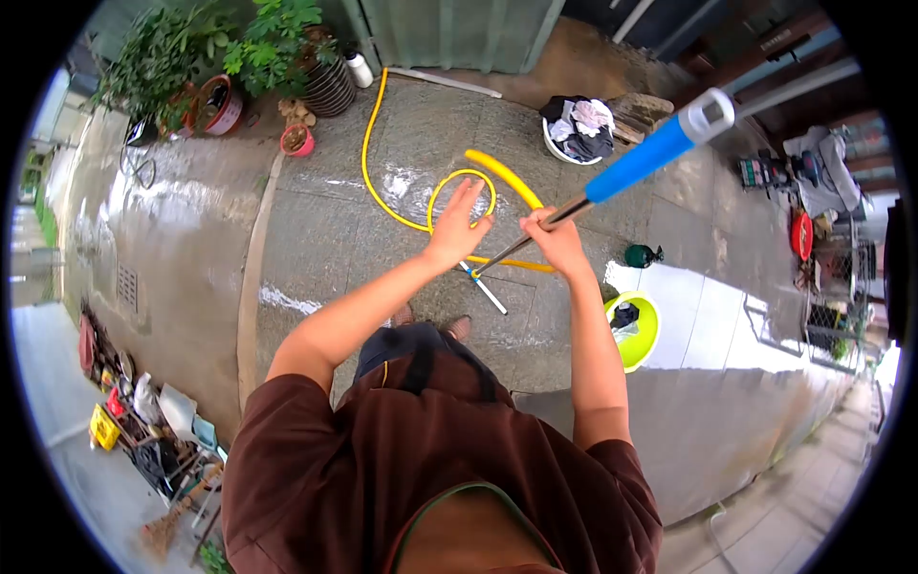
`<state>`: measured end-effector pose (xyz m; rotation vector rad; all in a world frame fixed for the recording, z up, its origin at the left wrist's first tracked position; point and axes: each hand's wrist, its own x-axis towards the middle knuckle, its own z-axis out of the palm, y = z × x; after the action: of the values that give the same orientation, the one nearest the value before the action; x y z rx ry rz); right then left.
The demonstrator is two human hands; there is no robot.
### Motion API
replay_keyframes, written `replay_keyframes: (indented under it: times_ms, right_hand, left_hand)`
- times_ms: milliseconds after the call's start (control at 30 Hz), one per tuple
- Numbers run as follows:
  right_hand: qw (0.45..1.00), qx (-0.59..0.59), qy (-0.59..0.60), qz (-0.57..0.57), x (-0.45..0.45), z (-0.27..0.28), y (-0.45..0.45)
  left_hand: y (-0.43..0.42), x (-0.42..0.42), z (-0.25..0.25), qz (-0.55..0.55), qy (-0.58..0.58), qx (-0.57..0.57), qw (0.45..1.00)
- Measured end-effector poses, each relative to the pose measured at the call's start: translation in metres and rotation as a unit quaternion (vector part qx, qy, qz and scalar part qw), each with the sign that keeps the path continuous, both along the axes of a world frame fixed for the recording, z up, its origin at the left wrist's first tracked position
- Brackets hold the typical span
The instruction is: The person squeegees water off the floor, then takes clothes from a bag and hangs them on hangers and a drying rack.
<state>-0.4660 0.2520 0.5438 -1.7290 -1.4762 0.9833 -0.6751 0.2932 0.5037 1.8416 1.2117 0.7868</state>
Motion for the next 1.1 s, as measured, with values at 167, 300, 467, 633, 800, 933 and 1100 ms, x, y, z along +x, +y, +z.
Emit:
replay_keyframes:
  times_ms: [167, 300, 467, 633, 800, 933, 1100]
  right_hand:
    - [1.0, -0.006, 0.02, 0.001, -0.037, 0.023, 0.055]
    - [0.999, 0.025, 0.042, 0.006, -0.082, 0.044, 0.097]
    - [0.994, 0.104, 0.028, 0.018, -0.125, 0.071, 0.152]
    - [0.988, 0.114, -0.074, 0.071, -0.146, 0.099, 0.206]
    - [0.99, 0.117, -0.072, 0.017, -0.158, 0.093, 0.28]
    - [0.993, 0.11, -0.041, -0.026, -0.159, 0.084, 0.334]
    - [0.993, 0.031, 0.077, -0.081, -0.164, 0.108, 0.368]
  left_hand:
    - [-0.008, -0.019, 0.026, -0.024, -0.011, -0.008, 1.0]
    - [0.017, -0.015, 0.038, -0.008, -0.081, -0.019, 0.997]
    - [0.087, -0.035, 0.074, 0.086, -0.09, 0.027, 0.992]
    - [0.174, -0.106, 0.072, 0.182, -0.031, 0.026, 0.982]
    - [0.248, -0.202, 0.07, 0.254, -0.029, 0.03, 0.966]
    - [0.282, -0.272, 0.098, 0.292, -0.155, 0.016, 0.944]
    - [0.291, -0.328, 0.142, 0.31, -0.24, -0.036, 0.919]
